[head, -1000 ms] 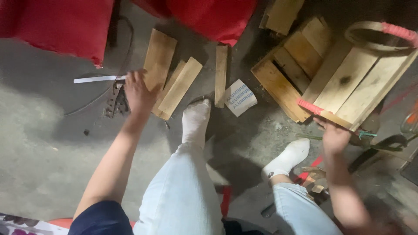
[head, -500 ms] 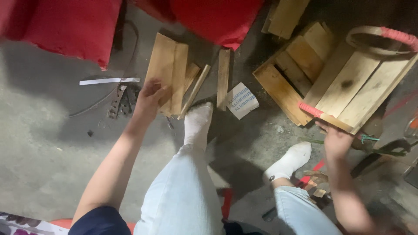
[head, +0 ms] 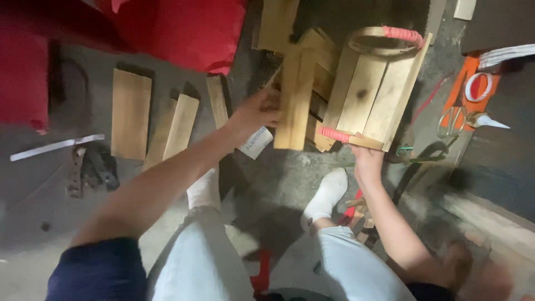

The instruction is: The person assembles a small wooden crate by arranging planks, hammering nails, and smoothing the wood. They use a hammer to drive nails into the planks and then sand the surfaces with sandpaper. The person handles planks, nails, a hammer, and sandpaper during the process.

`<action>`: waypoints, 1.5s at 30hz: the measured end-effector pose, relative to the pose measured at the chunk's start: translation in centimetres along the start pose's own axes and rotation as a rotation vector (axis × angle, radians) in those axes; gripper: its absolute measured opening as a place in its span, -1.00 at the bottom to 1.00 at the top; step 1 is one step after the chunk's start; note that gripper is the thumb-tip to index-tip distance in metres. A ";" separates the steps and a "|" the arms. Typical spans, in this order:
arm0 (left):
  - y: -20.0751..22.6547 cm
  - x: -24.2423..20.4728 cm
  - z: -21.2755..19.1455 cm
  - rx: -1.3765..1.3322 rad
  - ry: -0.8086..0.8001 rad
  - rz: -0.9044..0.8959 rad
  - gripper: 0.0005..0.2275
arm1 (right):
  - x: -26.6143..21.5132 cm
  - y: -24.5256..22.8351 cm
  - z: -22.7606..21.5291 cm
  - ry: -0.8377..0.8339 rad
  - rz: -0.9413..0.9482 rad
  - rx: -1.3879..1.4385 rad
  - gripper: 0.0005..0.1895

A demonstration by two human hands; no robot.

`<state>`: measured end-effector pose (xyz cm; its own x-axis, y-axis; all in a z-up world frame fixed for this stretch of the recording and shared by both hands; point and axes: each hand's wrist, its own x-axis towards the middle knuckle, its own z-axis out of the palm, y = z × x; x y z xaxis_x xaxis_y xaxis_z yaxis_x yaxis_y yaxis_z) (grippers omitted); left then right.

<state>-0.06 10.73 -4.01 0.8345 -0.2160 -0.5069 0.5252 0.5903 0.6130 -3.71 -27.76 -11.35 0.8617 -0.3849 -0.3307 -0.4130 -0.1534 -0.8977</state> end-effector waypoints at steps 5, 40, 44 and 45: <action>-4.9 6.6 -1.5 0.362 -0.040 -0.027 -0.50 | 2.0 3.7 -1.8 -0.010 -0.006 0.021 -0.55; -3.9 8.9 2.6 0.318 -0.038 0.058 -0.52 | 4.4 5.4 -3.6 0.034 -0.002 -0.005 -0.49; -4.0 9.6 2.8 0.356 -0.005 0.059 -0.54 | 3.8 3.2 -3.1 0.012 0.020 0.049 -0.49; -4.3 9.9 2.8 0.373 0.007 0.056 -0.54 | 3.6 2.1 -2.9 -0.004 0.019 0.071 -0.48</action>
<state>6.42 3.92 -9.99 0.8632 -0.1849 -0.4698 0.5044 0.2769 0.8179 -2.38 -32.11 -13.62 0.8549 -0.3838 -0.3490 -0.4075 -0.0806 -0.9096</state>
